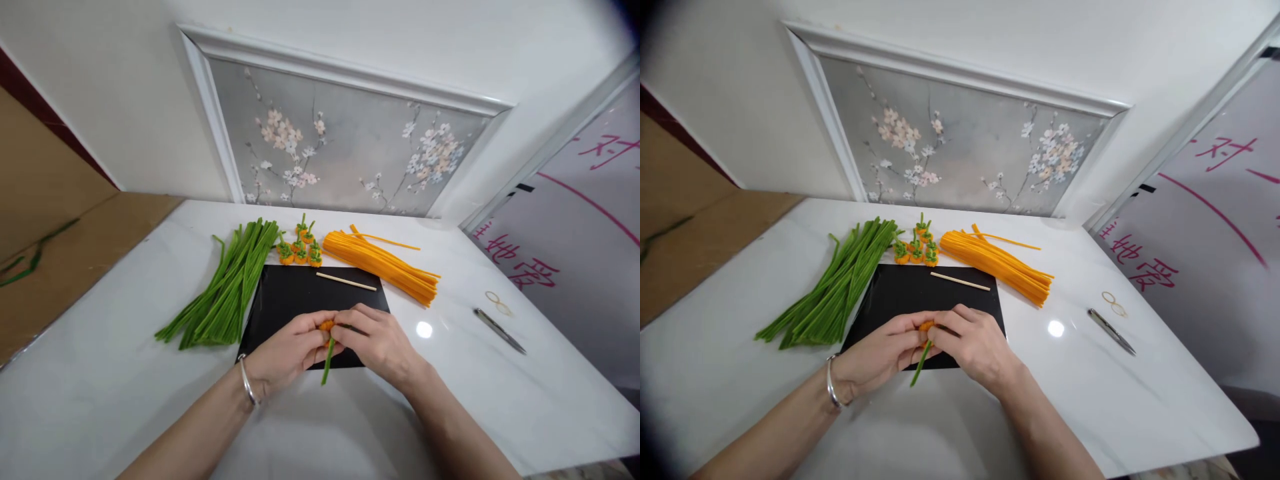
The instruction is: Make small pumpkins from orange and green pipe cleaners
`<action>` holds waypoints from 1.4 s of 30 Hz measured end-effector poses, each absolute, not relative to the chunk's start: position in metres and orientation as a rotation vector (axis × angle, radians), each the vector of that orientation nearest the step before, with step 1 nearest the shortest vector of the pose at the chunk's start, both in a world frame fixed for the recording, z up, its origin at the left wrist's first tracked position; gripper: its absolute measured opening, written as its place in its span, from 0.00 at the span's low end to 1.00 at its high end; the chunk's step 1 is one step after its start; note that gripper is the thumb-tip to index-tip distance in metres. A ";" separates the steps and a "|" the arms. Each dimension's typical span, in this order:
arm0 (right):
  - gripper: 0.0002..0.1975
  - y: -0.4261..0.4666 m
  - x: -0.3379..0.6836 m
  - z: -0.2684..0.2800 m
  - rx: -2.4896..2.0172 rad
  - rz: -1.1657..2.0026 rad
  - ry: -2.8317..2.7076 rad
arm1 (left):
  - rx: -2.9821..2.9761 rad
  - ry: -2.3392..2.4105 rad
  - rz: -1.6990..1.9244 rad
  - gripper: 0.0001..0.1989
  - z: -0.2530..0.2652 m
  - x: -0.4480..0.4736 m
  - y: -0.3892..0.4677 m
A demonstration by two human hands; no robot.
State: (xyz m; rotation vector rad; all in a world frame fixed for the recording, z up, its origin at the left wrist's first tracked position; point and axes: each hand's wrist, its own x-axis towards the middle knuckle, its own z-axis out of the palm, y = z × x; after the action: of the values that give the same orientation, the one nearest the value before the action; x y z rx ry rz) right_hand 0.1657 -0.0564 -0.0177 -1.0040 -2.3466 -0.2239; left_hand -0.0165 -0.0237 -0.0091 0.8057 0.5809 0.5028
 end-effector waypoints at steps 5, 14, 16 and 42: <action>0.12 -0.057 0.161 -0.020 -1.025 -0.217 -2.311 | 0.838 0.471 0.536 0.14 -0.005 -0.015 -0.025; 0.12 -0.060 0.151 -0.020 -1.041 -0.170 -2.012 | 0.861 0.526 0.716 0.14 -0.003 -0.013 -0.031; 0.12 -0.060 0.155 -0.018 -1.028 -0.116 -2.013 | 0.862 0.529 0.724 0.14 -0.003 -0.014 -0.030; 0.09 -0.058 0.155 -0.018 -1.202 0.287 -1.874 | 1.362 0.770 0.714 0.10 -0.009 -0.013 -0.020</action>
State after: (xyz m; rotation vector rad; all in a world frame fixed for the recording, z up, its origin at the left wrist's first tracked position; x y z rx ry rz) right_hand 0.1554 -0.0582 -0.0183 -1.2023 -1.8738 0.2872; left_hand -0.0127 -0.0201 -0.0094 1.3622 0.7703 0.7136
